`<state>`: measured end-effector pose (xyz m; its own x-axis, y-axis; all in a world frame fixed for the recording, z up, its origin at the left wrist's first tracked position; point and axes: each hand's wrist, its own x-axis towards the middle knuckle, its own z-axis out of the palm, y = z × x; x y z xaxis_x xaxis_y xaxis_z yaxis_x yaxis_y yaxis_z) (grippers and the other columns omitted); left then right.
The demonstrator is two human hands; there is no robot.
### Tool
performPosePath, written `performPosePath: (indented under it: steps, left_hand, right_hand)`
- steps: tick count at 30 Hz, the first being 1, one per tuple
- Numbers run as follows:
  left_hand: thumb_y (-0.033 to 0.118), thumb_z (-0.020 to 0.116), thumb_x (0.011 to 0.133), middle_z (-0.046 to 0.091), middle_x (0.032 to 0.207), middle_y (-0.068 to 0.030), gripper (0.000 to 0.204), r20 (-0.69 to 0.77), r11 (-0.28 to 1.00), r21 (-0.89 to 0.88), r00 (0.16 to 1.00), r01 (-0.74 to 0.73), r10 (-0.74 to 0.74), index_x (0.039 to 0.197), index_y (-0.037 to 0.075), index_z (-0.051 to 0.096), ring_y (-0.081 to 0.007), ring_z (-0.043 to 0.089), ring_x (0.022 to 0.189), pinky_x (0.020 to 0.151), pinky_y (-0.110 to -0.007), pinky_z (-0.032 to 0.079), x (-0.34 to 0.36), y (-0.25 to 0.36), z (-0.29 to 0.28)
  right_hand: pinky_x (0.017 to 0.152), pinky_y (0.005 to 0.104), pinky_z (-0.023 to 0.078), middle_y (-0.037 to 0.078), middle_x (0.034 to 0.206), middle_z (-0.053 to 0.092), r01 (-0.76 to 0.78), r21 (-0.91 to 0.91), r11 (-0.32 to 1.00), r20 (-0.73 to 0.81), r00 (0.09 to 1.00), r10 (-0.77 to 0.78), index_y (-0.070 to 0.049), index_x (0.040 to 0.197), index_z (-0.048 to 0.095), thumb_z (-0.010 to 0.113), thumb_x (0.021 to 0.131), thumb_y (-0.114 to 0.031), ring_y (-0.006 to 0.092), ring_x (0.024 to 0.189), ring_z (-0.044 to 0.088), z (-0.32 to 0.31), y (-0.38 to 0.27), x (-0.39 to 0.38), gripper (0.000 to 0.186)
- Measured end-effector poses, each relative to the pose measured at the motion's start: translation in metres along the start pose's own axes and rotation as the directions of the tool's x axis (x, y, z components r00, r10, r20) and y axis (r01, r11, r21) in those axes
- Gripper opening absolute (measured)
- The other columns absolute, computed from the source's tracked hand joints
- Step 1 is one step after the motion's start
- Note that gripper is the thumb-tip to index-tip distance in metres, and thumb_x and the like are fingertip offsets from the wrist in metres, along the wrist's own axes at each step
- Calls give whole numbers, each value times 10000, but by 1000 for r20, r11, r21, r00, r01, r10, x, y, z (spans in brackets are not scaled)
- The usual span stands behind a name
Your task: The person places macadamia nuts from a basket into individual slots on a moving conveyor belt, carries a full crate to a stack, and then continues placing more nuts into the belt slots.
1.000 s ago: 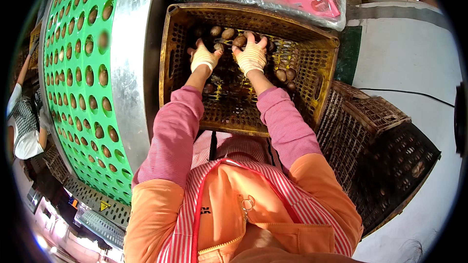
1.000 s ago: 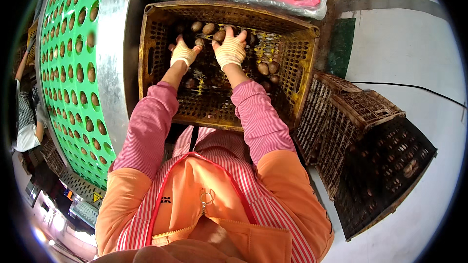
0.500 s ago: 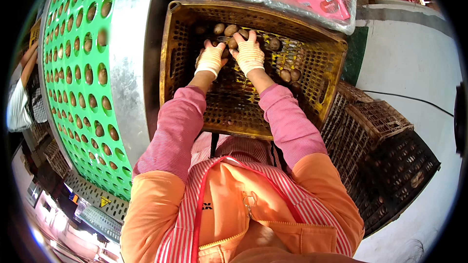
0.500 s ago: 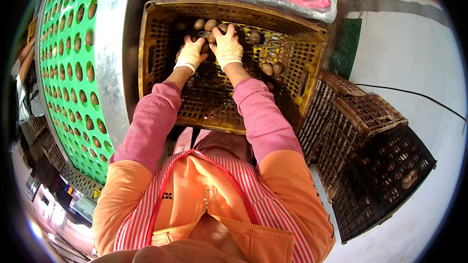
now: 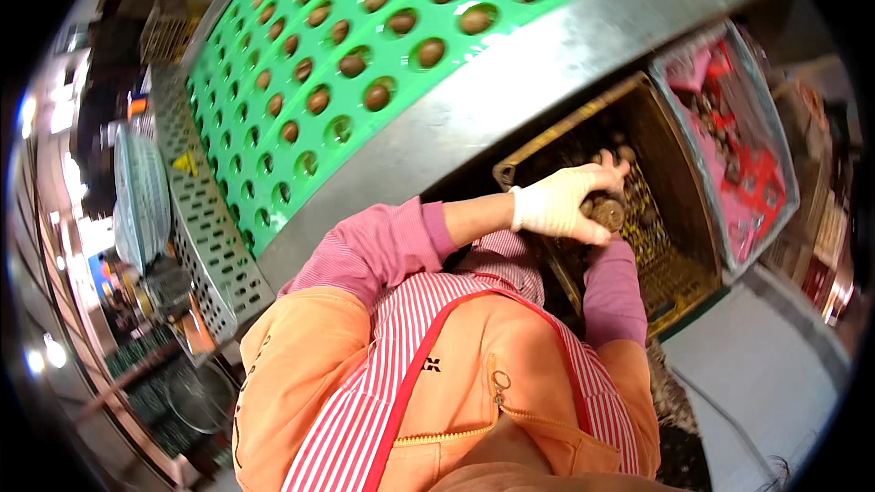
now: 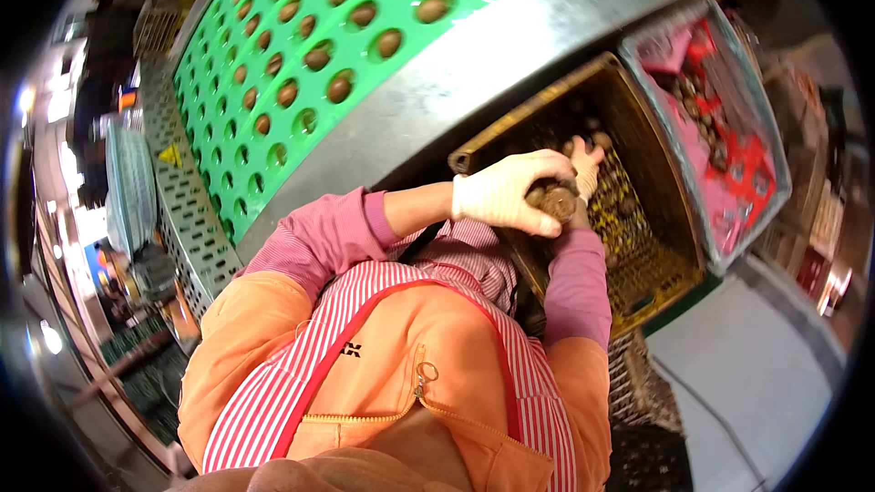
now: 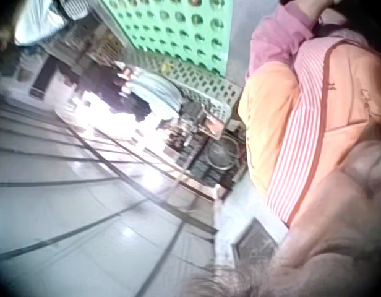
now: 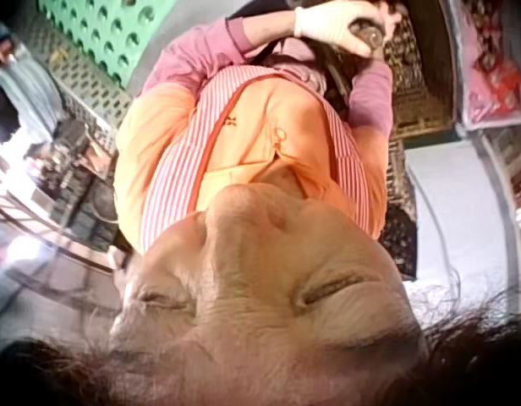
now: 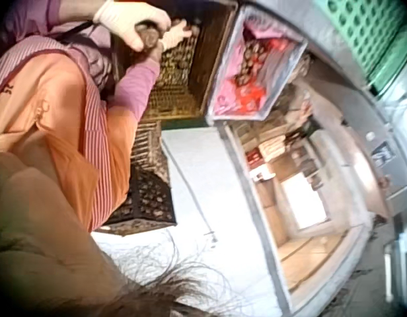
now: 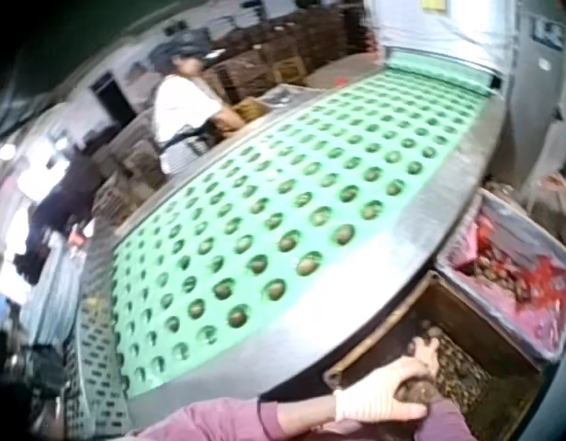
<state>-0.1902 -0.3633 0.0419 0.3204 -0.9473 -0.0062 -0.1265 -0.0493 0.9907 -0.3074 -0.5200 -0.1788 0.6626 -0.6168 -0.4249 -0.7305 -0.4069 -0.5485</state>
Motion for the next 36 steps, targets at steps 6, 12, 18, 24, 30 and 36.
performPosePath:
  steps: [6,12,18,24,30,36]
  left_hand:
    - [310,816,682,604,1155,-109,633,-405,968,-205,888,147,-220,1188,22,567,-221,596,1030,887,-337,487,-120,17,-104]
    - [388,754,796,593,972,-33,563,-815,881,-459,452,-117,-364,1183,48,527,-134,552,793,623,-256,459,-295,8,-203]
    - [333,731,825,581,959,-41,472,-857,825,-507,48,-250,-513,1183,117,512,-164,565,743,551,-269,457,-422,-66,-243]
    - [221,725,732,602,1182,-162,527,-995,563,26,74,826,-63,1215,80,567,-372,569,1096,960,-401,465,-413,-54,-312]
    - [435,609,882,581,1264,-231,558,-973,402,4,97,916,-211,1284,52,554,-387,551,1169,994,-440,439,-419,-78,-385]
    - [512,492,929,348,1497,-97,543,-961,155,-92,-47,984,-272,1410,263,445,-385,344,1335,1094,-530,303,-393,-125,-431]
  right_hand:
    - [911,491,480,250,1353,339,-109,-242,964,-25,994,106,-180,1341,475,754,772,-233,465,1073,550,13,-31,17,636]
    - [693,390,512,74,1089,561,-287,626,725,234,956,176,-188,1362,451,745,828,-293,240,922,581,6,21,17,619]
    - [503,239,426,-46,965,619,-202,972,117,203,979,4,-240,1050,595,752,821,-342,143,728,562,-74,-76,-48,296]
    - [463,234,322,32,1274,537,-428,871,-243,187,744,-641,-88,1298,492,675,904,-274,115,714,402,-127,-186,-62,473]
    - [493,172,432,107,1209,588,129,767,629,220,868,-446,-52,1325,488,763,759,-214,93,680,561,-97,-340,-92,649]
    - [1013,410,440,147,1287,519,766,233,599,429,473,-770,-111,1206,620,847,607,-207,319,1211,502,2,-429,-116,648]
